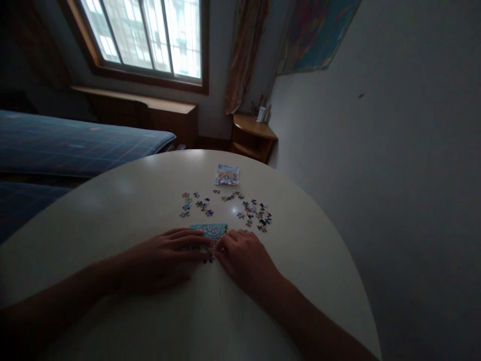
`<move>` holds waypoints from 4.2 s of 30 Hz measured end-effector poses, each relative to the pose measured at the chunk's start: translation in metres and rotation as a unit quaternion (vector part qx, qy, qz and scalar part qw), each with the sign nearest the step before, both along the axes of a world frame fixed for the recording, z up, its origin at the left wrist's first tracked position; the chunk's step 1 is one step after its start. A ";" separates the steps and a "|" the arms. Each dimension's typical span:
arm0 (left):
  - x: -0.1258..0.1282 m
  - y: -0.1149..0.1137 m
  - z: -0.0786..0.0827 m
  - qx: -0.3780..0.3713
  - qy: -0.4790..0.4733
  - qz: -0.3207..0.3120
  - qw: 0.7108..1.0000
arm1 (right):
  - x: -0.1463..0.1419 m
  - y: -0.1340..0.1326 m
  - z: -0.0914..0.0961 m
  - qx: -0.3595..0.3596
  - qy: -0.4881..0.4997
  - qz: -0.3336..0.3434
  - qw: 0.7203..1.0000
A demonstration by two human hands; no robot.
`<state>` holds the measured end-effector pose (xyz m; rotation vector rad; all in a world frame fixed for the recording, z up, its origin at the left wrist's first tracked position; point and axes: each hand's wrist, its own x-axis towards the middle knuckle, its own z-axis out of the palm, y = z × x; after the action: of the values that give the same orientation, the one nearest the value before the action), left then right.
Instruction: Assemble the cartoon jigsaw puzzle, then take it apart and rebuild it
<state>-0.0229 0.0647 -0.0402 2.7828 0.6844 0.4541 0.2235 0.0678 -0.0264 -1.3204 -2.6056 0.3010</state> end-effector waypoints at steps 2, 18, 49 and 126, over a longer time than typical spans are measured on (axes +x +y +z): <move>0.000 0.000 0.000 0.002 0.006 0.001 1.000 | 0.000 0.000 -0.001 0.007 0.003 0.001 1.000; 0.001 -0.001 0.001 0.007 0.018 0.010 1.000 | 0.003 -0.004 0.009 0.045 -0.034 0.063 0.996; -0.002 0.002 -0.004 0.010 0.007 0.022 1.000 | 0.059 0.043 0.011 -0.021 0.027 -0.135 0.990; -0.006 0.008 -0.005 0.057 -0.004 0.091 0.994 | 0.037 0.055 -0.022 0.016 0.120 -0.108 0.987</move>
<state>-0.0288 0.0726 -0.0456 2.8338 0.9432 0.5556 0.2604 0.1226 -0.0483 -1.4410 -2.2395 0.3554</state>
